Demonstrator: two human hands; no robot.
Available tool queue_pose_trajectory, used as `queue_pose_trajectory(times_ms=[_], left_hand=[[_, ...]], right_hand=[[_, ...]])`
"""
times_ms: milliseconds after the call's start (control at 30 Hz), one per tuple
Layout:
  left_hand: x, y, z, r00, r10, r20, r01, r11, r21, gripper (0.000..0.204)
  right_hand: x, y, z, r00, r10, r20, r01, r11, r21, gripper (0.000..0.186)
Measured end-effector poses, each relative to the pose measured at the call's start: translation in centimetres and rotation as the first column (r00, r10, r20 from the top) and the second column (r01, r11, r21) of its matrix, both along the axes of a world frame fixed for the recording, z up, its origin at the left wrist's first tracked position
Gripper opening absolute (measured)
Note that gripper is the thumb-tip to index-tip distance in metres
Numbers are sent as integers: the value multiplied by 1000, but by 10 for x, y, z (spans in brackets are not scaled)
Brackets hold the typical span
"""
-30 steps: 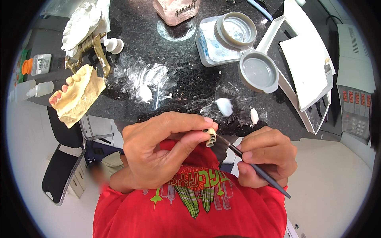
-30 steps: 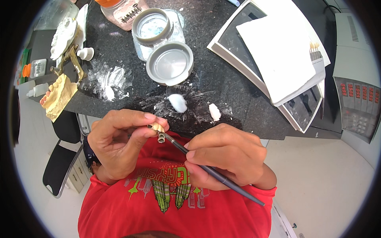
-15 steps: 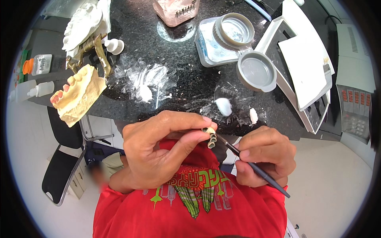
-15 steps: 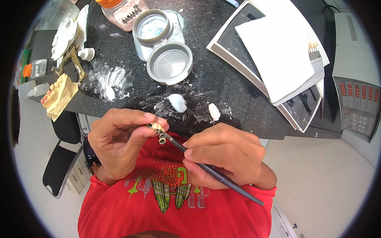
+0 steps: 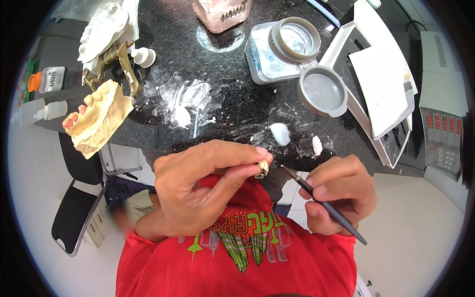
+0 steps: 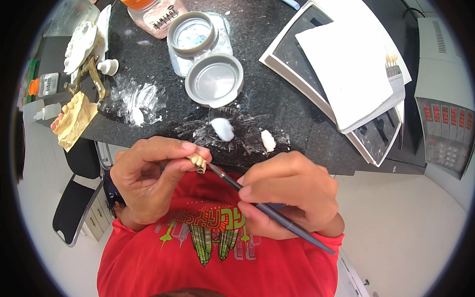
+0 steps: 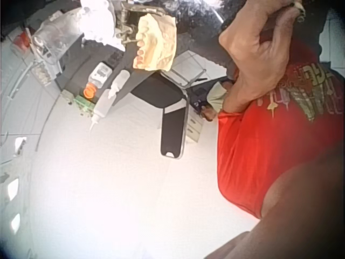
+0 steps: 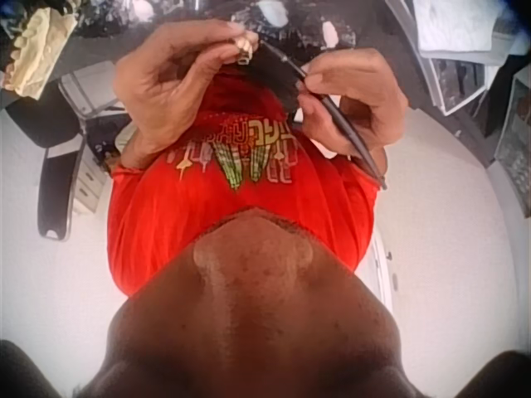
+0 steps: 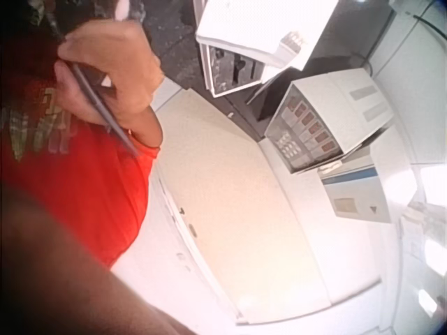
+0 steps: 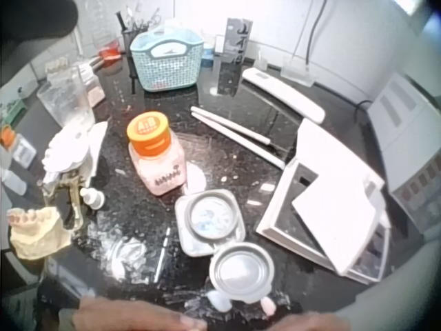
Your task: The person applies a white paste to a dental framework by hand using a brush, while holding a dental cast.
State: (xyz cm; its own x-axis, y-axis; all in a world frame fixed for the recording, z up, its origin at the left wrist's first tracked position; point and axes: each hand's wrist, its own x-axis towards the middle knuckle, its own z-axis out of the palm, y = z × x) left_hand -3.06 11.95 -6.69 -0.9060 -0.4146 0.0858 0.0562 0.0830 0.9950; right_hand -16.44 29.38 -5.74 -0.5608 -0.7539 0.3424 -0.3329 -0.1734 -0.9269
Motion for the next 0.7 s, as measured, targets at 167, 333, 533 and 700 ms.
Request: queue_pose_trajectory(times_ms=[167,333,533,700], left_hand=[[-3,6,1,995,101,10,-101,993,54,16],[-4,7,1,991,131,21,-132,990,50,15],[-4,5,1,992,123,13,-123,992,8,15],[-4,5,1,992,128,11,-128,992,1,15]], right_hand=[[-9,0,2,995,74,-71,-74,997,6,23],[-3,-4,1,997,-2,-75,1,1000,-19,24],[-3,-5,0,996,23,-82,-23,1000,-2,23],[-3,-6,2,996,33,-82,-32,999,20,21]])
